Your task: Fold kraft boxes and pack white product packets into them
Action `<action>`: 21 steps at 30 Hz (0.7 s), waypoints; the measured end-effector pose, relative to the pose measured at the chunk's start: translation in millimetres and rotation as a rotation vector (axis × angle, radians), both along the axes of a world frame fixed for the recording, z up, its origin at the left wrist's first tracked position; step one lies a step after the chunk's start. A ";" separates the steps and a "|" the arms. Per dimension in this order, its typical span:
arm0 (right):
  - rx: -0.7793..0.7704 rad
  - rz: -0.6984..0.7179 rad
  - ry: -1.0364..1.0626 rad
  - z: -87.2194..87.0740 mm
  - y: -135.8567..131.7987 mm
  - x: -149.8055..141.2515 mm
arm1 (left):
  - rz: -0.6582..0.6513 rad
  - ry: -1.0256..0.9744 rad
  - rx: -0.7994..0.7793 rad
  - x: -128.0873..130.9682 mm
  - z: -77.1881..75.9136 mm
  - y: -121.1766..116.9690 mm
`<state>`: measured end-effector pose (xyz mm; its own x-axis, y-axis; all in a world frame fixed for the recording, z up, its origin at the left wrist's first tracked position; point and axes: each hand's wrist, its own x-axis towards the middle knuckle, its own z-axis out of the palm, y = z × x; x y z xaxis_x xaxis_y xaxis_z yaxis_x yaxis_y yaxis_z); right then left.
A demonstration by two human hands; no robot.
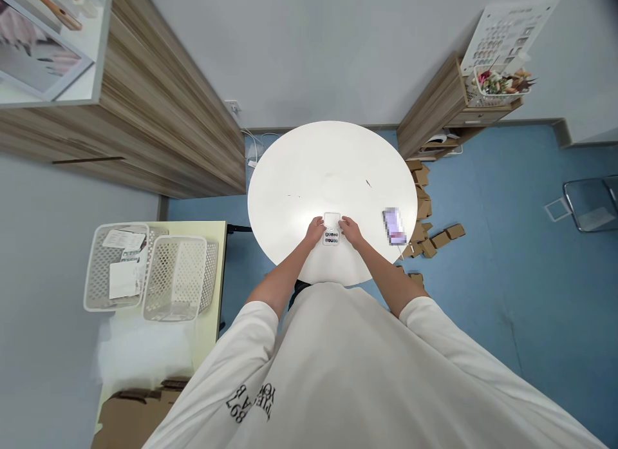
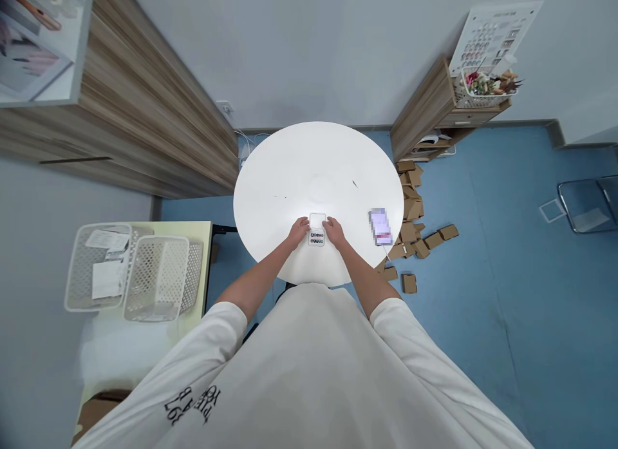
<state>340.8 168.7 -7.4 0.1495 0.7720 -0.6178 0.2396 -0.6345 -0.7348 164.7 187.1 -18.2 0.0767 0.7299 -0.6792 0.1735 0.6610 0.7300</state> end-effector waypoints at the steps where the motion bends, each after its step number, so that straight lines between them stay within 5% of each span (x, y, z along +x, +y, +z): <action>1: -0.004 -0.004 0.022 2.4 1.1 -1.5 | 0.004 0.005 0.003 -2.9 0.9 1.0; 11: 0.102 0.036 0.104 19.1 8.4 -21.7 | -0.001 0.030 0.112 -24.9 10.9 7.4; 21: 0.084 0.131 0.036 16.9 -25.5 -20.9 | -0.058 0.018 0.210 -44.3 -0.7 -31.8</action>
